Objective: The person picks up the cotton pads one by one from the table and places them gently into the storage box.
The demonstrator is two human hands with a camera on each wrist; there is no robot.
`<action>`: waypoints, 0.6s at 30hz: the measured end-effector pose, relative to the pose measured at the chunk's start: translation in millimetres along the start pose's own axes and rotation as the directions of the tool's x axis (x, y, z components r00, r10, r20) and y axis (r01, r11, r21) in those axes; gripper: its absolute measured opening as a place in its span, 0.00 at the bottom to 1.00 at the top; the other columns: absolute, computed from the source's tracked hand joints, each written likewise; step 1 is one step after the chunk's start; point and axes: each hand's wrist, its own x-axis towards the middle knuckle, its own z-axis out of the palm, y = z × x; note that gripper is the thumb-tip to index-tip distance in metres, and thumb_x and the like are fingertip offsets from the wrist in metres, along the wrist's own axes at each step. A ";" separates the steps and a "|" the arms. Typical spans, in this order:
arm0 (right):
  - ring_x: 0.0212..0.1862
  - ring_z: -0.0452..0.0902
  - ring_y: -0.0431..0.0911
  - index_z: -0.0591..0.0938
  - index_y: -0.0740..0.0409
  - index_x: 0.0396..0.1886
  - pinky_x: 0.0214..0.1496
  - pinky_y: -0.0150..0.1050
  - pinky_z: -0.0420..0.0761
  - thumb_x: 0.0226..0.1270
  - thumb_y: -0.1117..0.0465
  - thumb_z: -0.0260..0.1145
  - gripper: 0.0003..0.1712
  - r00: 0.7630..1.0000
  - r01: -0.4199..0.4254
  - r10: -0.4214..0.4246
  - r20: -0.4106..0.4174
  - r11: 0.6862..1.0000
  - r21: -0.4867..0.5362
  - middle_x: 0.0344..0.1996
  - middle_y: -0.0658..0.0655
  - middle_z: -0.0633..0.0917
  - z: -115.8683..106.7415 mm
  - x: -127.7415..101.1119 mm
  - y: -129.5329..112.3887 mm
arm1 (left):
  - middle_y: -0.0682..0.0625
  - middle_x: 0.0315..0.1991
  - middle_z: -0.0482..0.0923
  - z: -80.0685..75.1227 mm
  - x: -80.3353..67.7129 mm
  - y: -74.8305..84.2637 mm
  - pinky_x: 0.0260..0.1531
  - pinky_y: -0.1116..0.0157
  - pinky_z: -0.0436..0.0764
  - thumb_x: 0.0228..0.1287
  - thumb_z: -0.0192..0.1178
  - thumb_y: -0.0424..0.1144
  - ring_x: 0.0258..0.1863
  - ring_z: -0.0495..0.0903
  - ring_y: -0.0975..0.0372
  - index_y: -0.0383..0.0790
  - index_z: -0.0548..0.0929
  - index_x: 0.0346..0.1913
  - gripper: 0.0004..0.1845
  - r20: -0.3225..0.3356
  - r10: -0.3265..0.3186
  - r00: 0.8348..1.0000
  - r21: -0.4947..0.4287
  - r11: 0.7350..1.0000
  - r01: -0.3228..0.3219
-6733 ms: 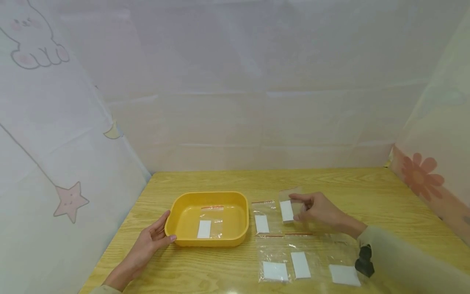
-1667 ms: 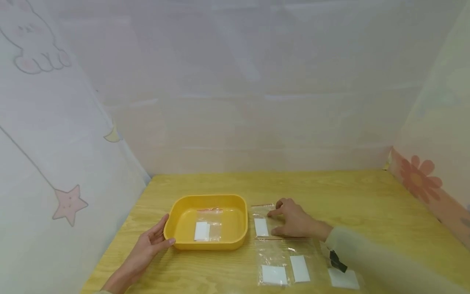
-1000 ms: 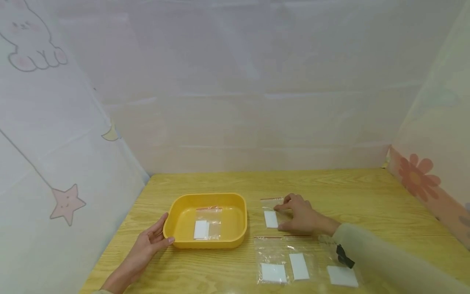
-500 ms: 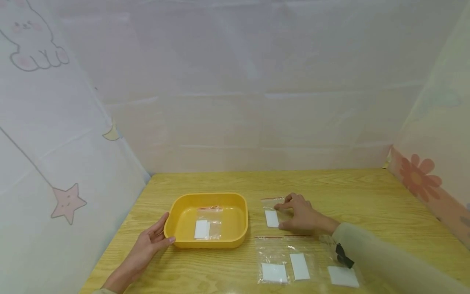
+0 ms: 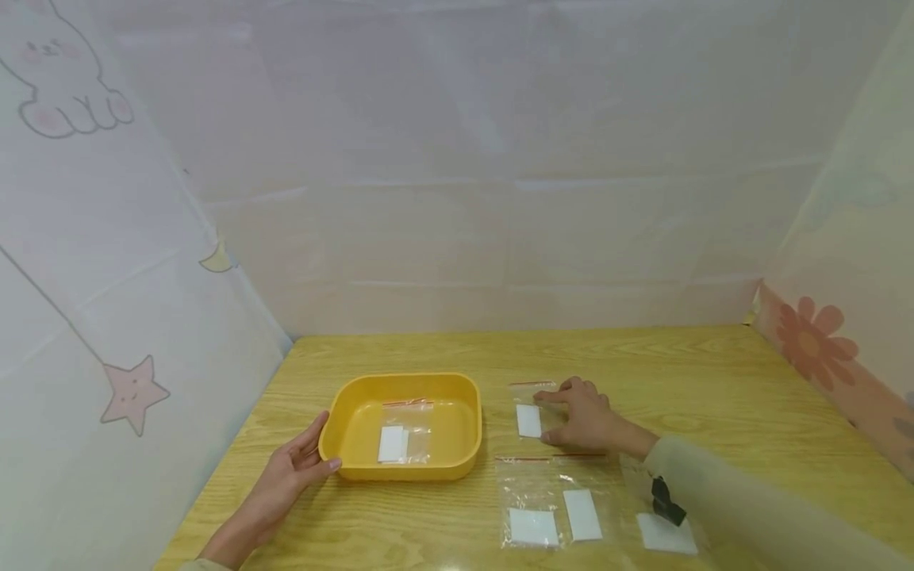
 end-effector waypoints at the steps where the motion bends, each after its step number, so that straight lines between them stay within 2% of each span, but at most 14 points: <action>1: 0.57 0.68 0.65 0.84 0.53 0.69 0.49 0.65 0.71 0.57 0.47 0.83 0.40 1.000 -0.011 0.011 0.006 1.000 0.008 0.58 0.70 0.75 0.2 0.8 2.8 | 0.44 0.85 0.41 -0.1 -0.1 0.1 0.63 0.72 0.73 0.74 0.66 0.33 0.80 0.53 0.52 0.41 0.46 0.87 0.49 0.001 0.000 1.000 0.000 1.000 0.000; 9: 0.57 0.67 0.63 0.84 0.52 0.69 0.50 0.63 0.69 0.56 0.46 0.84 0.40 0.999 -0.025 0.024 0.027 0.999 0.040 0.57 0.66 0.74 -1.9 0.3 17.9 | 0.43 0.85 0.42 0.1 0.1 -0.3 0.63 0.70 0.74 0.74 0.67 0.33 0.80 0.54 0.51 0.41 0.46 0.86 0.49 0.005 -0.002 1.000 -0.005 1.000 0.002; 14: 0.54 0.67 0.62 0.86 0.53 0.66 0.47 0.59 0.69 0.55 0.49 0.85 0.38 0.999 -0.042 0.042 0.012 0.999 0.026 0.55 0.66 0.75 -2.2 -1.7 14.9 | 0.43 0.85 0.42 0.2 0.2 0.4 0.63 0.69 0.75 0.74 0.66 0.32 0.80 0.54 0.50 0.41 0.46 0.86 0.49 -0.001 -0.008 1.000 -0.007 1.000 0.008; 18: 0.51 0.71 0.62 0.88 0.56 0.63 0.44 0.57 0.72 0.56 0.52 0.85 0.35 0.999 -0.048 0.048 -0.013 0.999 -0.007 0.52 0.67 0.79 -0.5 -2.9 6.1 | 0.43 0.85 0.42 0.0 0.3 0.7 0.64 0.69 0.75 0.74 0.66 0.33 0.80 0.53 0.50 0.42 0.46 0.87 0.49 -0.004 -0.012 1.000 -0.004 1.000 0.012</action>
